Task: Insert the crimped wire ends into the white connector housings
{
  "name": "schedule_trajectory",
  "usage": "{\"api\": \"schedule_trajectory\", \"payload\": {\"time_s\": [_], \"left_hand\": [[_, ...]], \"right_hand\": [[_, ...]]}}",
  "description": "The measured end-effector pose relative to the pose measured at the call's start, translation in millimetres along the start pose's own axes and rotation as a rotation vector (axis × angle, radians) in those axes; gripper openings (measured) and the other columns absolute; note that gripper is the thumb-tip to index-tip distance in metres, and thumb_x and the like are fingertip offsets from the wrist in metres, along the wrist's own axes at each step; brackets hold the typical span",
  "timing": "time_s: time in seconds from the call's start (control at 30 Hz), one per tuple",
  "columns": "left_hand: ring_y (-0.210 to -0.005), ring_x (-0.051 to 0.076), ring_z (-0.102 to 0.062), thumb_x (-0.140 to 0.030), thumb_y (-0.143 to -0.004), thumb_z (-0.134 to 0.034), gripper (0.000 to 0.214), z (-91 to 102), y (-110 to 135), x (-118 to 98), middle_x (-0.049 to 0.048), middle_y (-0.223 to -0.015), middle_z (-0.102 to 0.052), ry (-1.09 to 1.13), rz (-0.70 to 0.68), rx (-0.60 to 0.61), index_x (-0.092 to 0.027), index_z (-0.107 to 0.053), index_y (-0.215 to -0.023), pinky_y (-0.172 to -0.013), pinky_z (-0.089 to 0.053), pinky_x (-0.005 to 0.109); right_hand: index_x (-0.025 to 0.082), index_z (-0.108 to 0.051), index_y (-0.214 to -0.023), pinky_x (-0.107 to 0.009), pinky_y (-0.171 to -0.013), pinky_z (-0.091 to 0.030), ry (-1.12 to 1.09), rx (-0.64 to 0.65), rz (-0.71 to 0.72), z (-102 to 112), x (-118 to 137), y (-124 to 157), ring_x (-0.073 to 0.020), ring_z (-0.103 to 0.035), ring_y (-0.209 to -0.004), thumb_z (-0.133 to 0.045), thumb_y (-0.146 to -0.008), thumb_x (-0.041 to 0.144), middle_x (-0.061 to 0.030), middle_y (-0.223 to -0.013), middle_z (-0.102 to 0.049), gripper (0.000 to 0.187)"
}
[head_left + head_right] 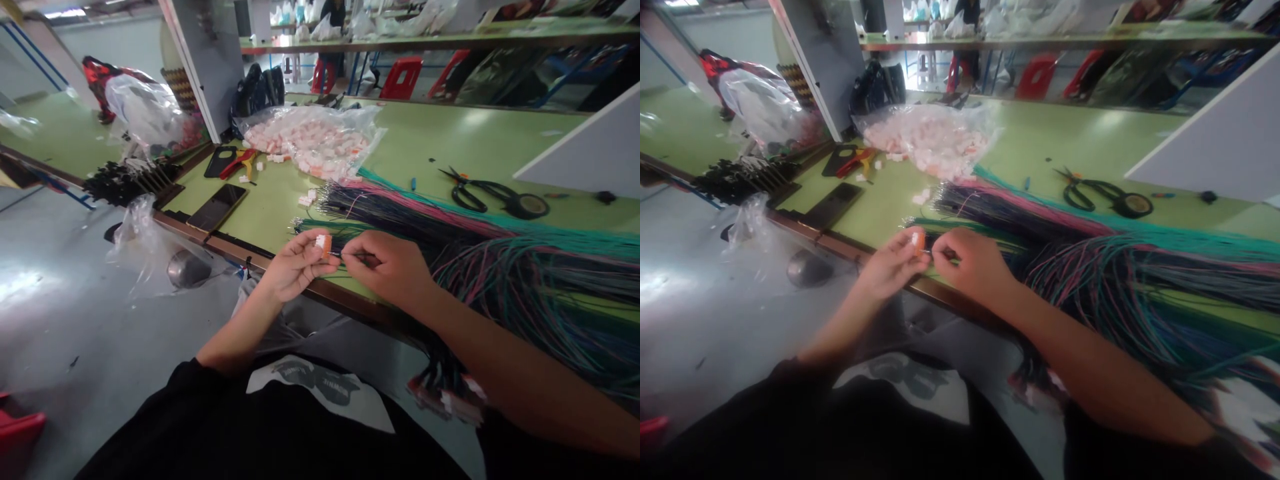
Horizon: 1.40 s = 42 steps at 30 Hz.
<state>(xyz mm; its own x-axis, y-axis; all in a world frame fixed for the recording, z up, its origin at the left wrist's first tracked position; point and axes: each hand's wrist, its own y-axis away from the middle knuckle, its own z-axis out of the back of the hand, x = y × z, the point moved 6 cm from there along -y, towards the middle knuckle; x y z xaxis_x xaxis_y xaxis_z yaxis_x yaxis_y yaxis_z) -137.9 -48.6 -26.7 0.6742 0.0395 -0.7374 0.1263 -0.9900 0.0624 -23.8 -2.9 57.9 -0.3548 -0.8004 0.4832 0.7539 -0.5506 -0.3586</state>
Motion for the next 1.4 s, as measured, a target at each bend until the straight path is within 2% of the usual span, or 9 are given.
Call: {"api": "schedule_trajectory", "payload": {"time_s": [0.17, 0.3, 0.47, 0.57, 0.83, 1.1, 1.27, 1.4], "left_hand": [[-0.073, 0.015, -0.071, -0.026, -0.070, -0.077, 0.035, -3.3, 2, -2, -0.0005, -0.074, -0.067, -0.049, -0.043, 0.014, -0.018, -0.057, -0.097, -0.069, -0.059, 0.025], [-0.064, 0.012, -0.069, -0.031, -0.065, -0.080, 0.040, -6.3, 5, -6, -0.0030, -0.068, -0.065, -0.102, -0.109, 0.015, -0.019, -0.056, -0.095, -0.062, -0.057, 0.022], [-0.052, 0.010, -0.064, -0.036, -0.067, -0.078, 0.040, -8.5, 7, -10, -0.0059, -0.060, -0.061, -0.197, -0.191, 0.013, -0.019, -0.055, -0.095, -0.050, -0.051, 0.019], [-0.051, 0.009, -0.063, -0.037, -0.066, -0.078, 0.040, -9.2, 7, -12, -0.0063, -0.061, -0.061, -0.225, -0.237, 0.014, -0.019, -0.055, -0.094, -0.051, -0.051, 0.019], [-0.055, 0.007, -0.063, -0.033, -0.067, -0.079, 0.034, -9.5, 7, -12, -0.0058, -0.067, -0.063, -0.275, -0.355, 0.015, -0.020, -0.056, -0.089, -0.056, -0.051, 0.018], [-0.052, 0.008, -0.060, -0.039, -0.064, -0.079, 0.038, -8.6, 10, -11, -0.0054, -0.064, -0.062, -0.341, -0.375, -0.054, -0.020, -0.056, -0.087, -0.054, -0.051, 0.021], [-0.053, 0.009, -0.061, -0.040, -0.063, -0.080, 0.039, -10.1, 9, -6, -0.0057, -0.063, -0.061, -0.352, -0.364, -0.043, -0.020, -0.054, -0.085, -0.054, -0.052, 0.022], [-0.051, 0.009, -0.061, -0.040, -0.064, -0.079, 0.040, -6.1, 8, -3, -0.0054, -0.063, -0.062, -0.323, -0.323, -0.063, -0.020, -0.055, -0.088, -0.053, -0.051, 0.022]], "right_hand": [[0.020, -0.055, -0.062, -0.024, -0.059, -0.036, 0.030, -0.013, 0.016, -2, -1, 0, -0.0108, -0.050, -0.058, -0.045, -0.073, 0.021, -0.0014, -0.063, -0.059, 0.015], [0.020, -0.053, -0.060, -0.024, -0.059, -0.035, 0.070, 0.003, 0.027, -4, 0, -1, -0.0108, -0.048, -0.058, -0.045, -0.073, 0.020, -0.0012, -0.061, -0.057, 0.015], [0.019, -0.052, -0.060, -0.025, -0.061, -0.035, 0.110, 0.014, 0.043, -7, 0, -1, -0.0113, -0.048, -0.059, -0.044, -0.072, 0.017, -0.0013, -0.061, -0.056, 0.015], [0.020, -0.052, -0.058, -0.024, -0.060, -0.034, 0.114, 0.023, 0.024, -8, -1, -1, -0.0112, -0.047, -0.059, -0.044, -0.071, 0.017, -0.0012, -0.060, -0.055, 0.015], [0.019, -0.052, -0.058, -0.022, -0.054, -0.031, -0.106, 0.088, -0.099, -10, -6, -2, -0.0091, -0.044, -0.052, -0.044, -0.072, 0.022, 0.0018, -0.054, -0.054, 0.016], [0.019, -0.050, -0.057, -0.021, -0.052, -0.030, -0.186, 0.083, -0.102, -15, -7, -2, -0.0086, -0.043, -0.051, -0.046, -0.070, 0.024, 0.0022, -0.053, -0.055, 0.015], [0.019, -0.049, -0.055, -0.021, -0.053, -0.031, -0.216, 0.145, -0.110, -21, -10, -4, -0.0085, -0.044, -0.052, -0.045, -0.072, 0.025, 0.0020, -0.053, -0.055, 0.018], [0.019, -0.055, -0.059, -0.021, -0.053, -0.032, -0.238, 0.238, -0.147, -26, -17, -6, -0.0088, -0.047, -0.054, -0.050, -0.071, 0.028, 0.0021, -0.057, -0.058, 0.016]]}}
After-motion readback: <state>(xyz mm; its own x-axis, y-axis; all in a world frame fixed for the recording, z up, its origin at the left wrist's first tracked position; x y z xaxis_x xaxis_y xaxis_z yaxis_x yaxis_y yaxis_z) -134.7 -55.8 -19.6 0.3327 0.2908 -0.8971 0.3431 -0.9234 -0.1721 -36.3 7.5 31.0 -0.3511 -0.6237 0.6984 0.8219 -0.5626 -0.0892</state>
